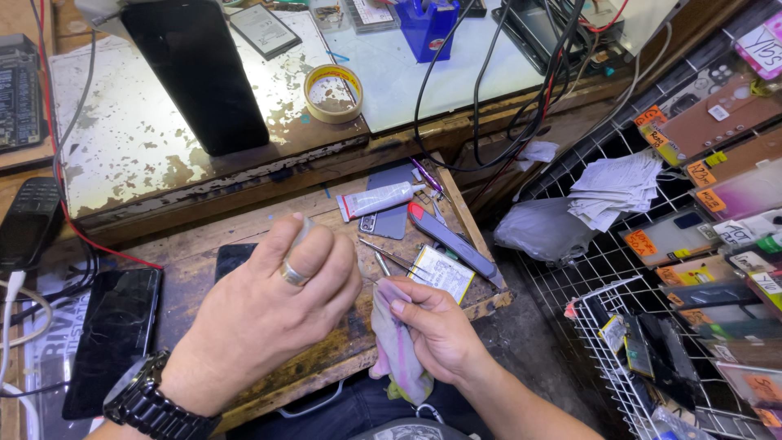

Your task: The person cleans and prepares a mobile phone screen for repair by hand and with a cloth, applying liquid from a small bottle to the surface and wiping it thoroughly.

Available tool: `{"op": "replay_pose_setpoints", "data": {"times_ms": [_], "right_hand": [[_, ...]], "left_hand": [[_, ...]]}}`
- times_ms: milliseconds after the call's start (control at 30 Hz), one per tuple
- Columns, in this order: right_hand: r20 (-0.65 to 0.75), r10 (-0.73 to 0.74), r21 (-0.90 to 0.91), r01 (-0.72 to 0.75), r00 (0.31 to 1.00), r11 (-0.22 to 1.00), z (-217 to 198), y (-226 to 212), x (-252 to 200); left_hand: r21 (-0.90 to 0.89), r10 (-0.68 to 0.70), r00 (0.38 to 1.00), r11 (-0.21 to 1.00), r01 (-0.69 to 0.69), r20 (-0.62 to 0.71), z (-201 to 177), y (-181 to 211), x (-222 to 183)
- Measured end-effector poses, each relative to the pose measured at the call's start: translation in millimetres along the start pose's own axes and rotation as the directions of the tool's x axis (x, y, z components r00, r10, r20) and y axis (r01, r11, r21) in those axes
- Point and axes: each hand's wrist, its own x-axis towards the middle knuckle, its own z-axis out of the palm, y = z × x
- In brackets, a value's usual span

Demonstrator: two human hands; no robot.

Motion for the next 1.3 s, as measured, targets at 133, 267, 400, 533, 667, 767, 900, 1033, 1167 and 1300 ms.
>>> {"op": "replay_pose_setpoints", "data": {"times_ms": [133,267,400,533,667,767,900,1033,1167,1300], "right_hand": [[0.031,0.007,0.021,-0.007,0.999,1.000,0.9,-0.7,0.9],[-0.042,0.006,-0.025,-0.007,0.999,1.000,0.6,-0.3,1.5],[-0.025,0.008,-0.019,-0.008,1.000,1.000,-1.6,0.5,2.4],[-0.027,0.001,-0.019,-0.002,1.000,1.000,-5.4,1.6,2.0],[-0.050,0.006,-0.011,-0.006,0.999,1.000,-7.1,2.3,2.6],[-0.045,0.005,-0.012,-0.005,0.999,1.000,-6.9,2.3,3.5],[0.018,-0.004,0.007,0.004,1.000,1.000,-7.6,1.4,0.5],[-0.014,0.010,0.000,-0.010,1.000,1.000,-7.0,1.2,0.9],[-0.054,-0.021,-0.038,0.019,0.998,0.999,-9.3,2.7,1.7],[-0.105,-0.012,-0.043,0.007,0.994,0.999,-10.6,8.9,2.5]], "left_hand": [[0.046,0.049,0.998,0.998,-0.047,-0.036,-2.1,-4.1,5.9],[0.051,0.088,0.995,0.995,-0.085,-0.041,-3.7,-6.0,11.7],[0.051,0.118,0.993,0.992,-0.116,-0.023,-6.0,-6.7,16.7],[0.029,0.121,0.991,0.992,-0.120,-0.048,-7.4,-5.8,20.7],[0.007,0.147,0.989,0.989,-0.147,-0.031,-8.2,-5.5,22.4],[0.021,0.160,0.987,0.987,-0.160,-0.011,-7.1,-5.1,23.0],[-0.007,0.102,0.994,0.995,-0.102,-0.026,-3.2,-3.9,19.2],[0.010,0.005,0.999,1.000,-0.005,0.045,0.5,-4.2,6.5],[-0.021,-0.074,0.997,0.997,0.075,0.035,11.6,0.8,-6.1],[-0.048,-0.109,0.994,0.993,0.110,0.016,17.4,6.4,-16.8]]}}
